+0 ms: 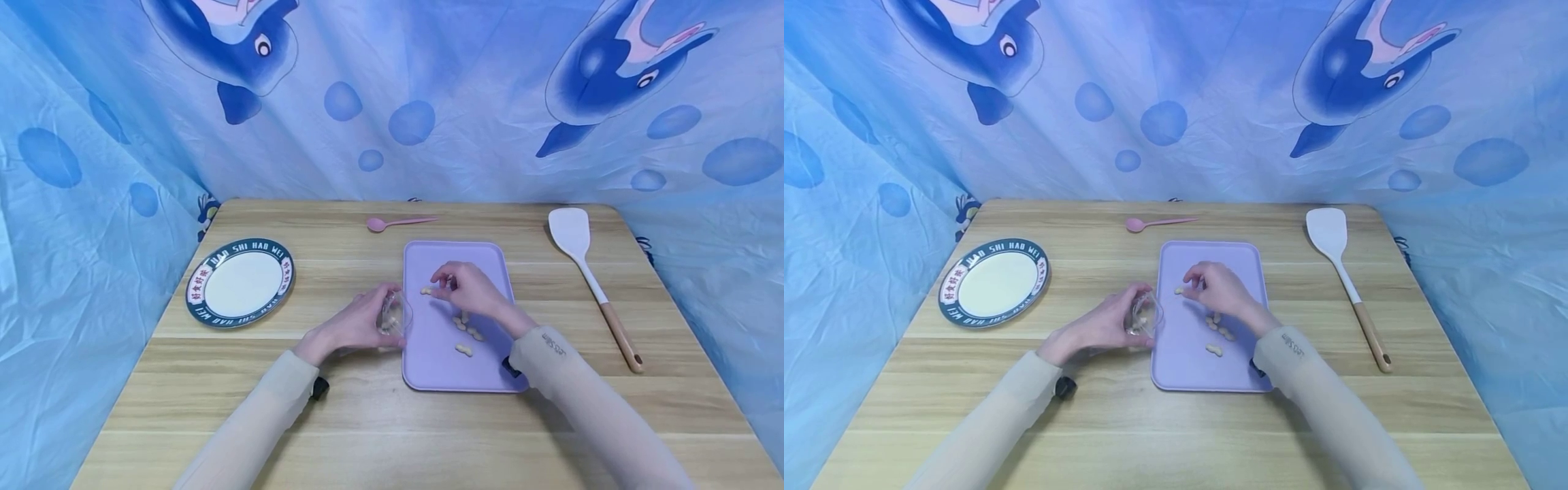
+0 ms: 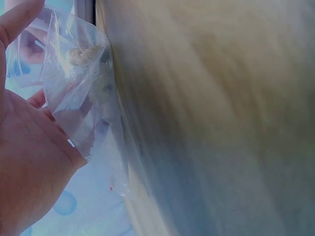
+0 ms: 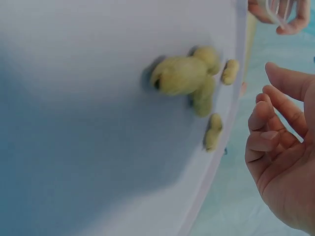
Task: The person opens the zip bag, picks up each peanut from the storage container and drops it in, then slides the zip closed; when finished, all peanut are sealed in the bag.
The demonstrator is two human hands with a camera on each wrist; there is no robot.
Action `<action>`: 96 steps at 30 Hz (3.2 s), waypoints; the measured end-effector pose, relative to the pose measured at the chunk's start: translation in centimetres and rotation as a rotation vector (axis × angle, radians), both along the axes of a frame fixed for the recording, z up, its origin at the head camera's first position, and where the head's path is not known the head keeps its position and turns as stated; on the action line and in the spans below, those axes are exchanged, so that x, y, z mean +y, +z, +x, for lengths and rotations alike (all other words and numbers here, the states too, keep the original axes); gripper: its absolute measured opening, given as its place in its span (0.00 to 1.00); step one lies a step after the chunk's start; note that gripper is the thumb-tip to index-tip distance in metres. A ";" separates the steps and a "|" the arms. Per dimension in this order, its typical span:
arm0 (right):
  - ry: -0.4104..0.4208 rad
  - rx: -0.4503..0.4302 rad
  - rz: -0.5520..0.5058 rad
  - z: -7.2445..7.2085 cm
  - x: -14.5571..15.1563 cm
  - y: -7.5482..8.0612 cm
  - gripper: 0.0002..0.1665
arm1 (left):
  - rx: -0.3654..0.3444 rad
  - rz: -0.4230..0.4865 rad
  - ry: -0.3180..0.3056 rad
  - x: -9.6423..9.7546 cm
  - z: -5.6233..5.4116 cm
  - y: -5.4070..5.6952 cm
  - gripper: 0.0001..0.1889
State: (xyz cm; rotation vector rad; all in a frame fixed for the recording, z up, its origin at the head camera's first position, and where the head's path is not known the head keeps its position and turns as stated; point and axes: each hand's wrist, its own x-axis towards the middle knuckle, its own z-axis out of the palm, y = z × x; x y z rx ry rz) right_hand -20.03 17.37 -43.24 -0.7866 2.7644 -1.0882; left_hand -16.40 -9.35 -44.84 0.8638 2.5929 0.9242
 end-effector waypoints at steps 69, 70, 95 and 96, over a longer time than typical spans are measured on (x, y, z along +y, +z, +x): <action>0.160 0.108 0.092 2.7 -4.3 2.0 0.05 | -0.012 0.015 -0.019 0.1 -0.1 0.0 0.53; 0.164 0.108 0.100 2.8 -4.4 1.9 0.05 | -0.014 0.019 -0.020 0.1 -0.1 0.0 0.53; 0.149 0.088 0.155 3.3 -5.6 1.7 0.08 | -0.006 0.034 -0.033 -0.1 -0.1 0.1 0.52; 0.145 0.081 0.153 3.3 -5.5 1.8 0.08 | -0.004 0.037 -0.033 -0.1 -0.1 0.1 0.52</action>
